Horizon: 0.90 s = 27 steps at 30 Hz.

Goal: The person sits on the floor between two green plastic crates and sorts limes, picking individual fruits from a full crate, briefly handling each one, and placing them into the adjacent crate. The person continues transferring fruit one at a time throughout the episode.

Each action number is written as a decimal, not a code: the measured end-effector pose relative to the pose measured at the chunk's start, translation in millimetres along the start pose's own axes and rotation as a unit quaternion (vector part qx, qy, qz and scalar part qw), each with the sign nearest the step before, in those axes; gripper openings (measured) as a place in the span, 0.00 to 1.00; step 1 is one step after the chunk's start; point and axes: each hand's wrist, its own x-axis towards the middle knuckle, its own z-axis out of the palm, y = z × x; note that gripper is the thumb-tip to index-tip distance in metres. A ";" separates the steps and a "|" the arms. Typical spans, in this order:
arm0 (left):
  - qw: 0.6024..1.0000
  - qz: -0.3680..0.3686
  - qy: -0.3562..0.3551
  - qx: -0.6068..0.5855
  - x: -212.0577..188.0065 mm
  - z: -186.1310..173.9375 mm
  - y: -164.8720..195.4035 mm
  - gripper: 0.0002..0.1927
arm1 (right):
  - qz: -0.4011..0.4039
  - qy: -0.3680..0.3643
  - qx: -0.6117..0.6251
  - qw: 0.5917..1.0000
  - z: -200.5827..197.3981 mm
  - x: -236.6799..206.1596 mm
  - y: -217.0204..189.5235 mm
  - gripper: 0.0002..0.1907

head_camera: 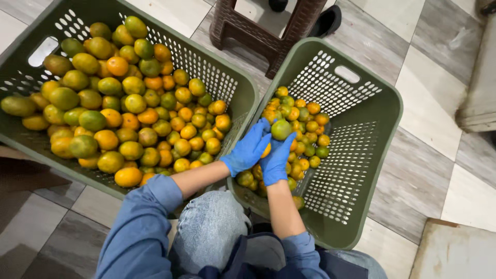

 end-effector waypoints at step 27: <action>0.691 -0.327 0.222 0.605 -32.7 -282.9 -93.2 0.52 | -0.006 0.198 -0.149 0.969 -24.8 17.5 -4.6 0.28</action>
